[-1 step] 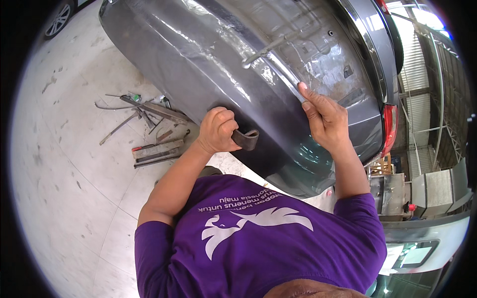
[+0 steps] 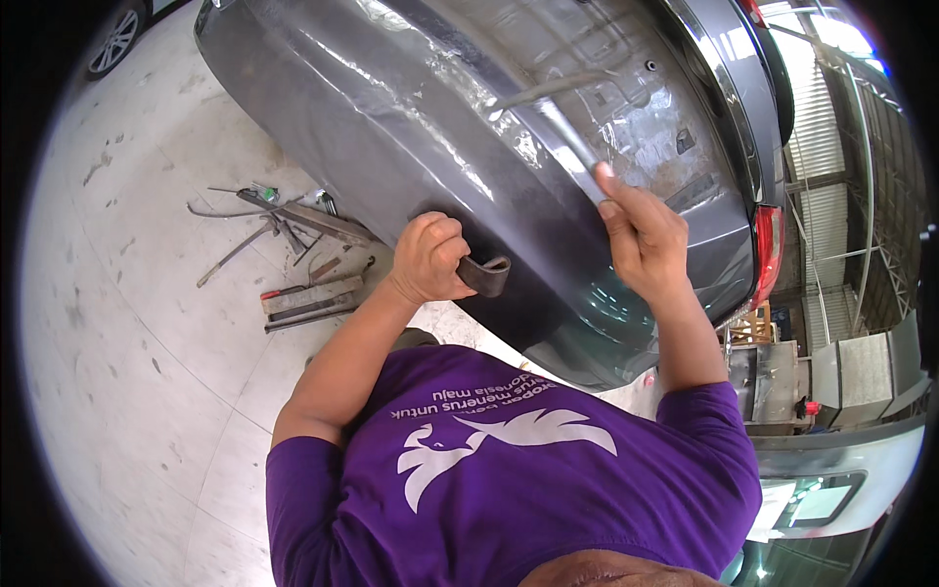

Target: The person repairs a dent on the rear of a car by hammering a metal dolly against the surface from the inside while holding it in place by hand.

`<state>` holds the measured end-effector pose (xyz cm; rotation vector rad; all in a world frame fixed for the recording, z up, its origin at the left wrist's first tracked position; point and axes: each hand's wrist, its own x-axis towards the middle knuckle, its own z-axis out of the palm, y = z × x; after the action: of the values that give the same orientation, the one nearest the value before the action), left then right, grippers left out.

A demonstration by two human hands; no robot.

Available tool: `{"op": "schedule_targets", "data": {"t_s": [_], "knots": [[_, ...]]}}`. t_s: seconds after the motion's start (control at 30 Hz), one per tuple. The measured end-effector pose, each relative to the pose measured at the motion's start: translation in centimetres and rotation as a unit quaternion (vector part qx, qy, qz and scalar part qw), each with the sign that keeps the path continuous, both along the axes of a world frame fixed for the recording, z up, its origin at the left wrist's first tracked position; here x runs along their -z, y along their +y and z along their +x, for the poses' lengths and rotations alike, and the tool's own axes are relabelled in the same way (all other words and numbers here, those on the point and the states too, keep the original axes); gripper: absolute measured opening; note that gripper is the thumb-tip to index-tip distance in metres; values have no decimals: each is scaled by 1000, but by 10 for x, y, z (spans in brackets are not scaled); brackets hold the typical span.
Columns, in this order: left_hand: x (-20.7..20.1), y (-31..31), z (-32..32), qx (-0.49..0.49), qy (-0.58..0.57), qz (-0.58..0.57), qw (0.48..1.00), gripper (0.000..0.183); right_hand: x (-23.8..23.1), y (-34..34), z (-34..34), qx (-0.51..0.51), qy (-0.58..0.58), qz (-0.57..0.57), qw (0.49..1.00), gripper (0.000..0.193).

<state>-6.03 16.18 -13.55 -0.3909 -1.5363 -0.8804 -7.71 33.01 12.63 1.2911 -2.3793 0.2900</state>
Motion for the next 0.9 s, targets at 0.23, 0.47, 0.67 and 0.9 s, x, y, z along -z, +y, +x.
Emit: {"op": "schedule_targets", "data": {"t_s": [0.23, 0.47, 0.67, 0.9], "knots": [[1, -3, 0, 5, -1, -5, 1000, 59, -7, 0, -3, -3, 6, -24, 1000, 44], [-4, -4, 2, 17, -7, -26, 999, 68, -13, -1, 1, 21, -73, 16, 997, 40], [-3, -4, 1, 13, -3, -29, 999, 68, 2, 2, -5, -10, -4, -108, 994, 43], [-6, -4, 2, -6, 0, -41, 999, 66, 1, 2, 3, -29, -28, -168, 985, 42]]}}
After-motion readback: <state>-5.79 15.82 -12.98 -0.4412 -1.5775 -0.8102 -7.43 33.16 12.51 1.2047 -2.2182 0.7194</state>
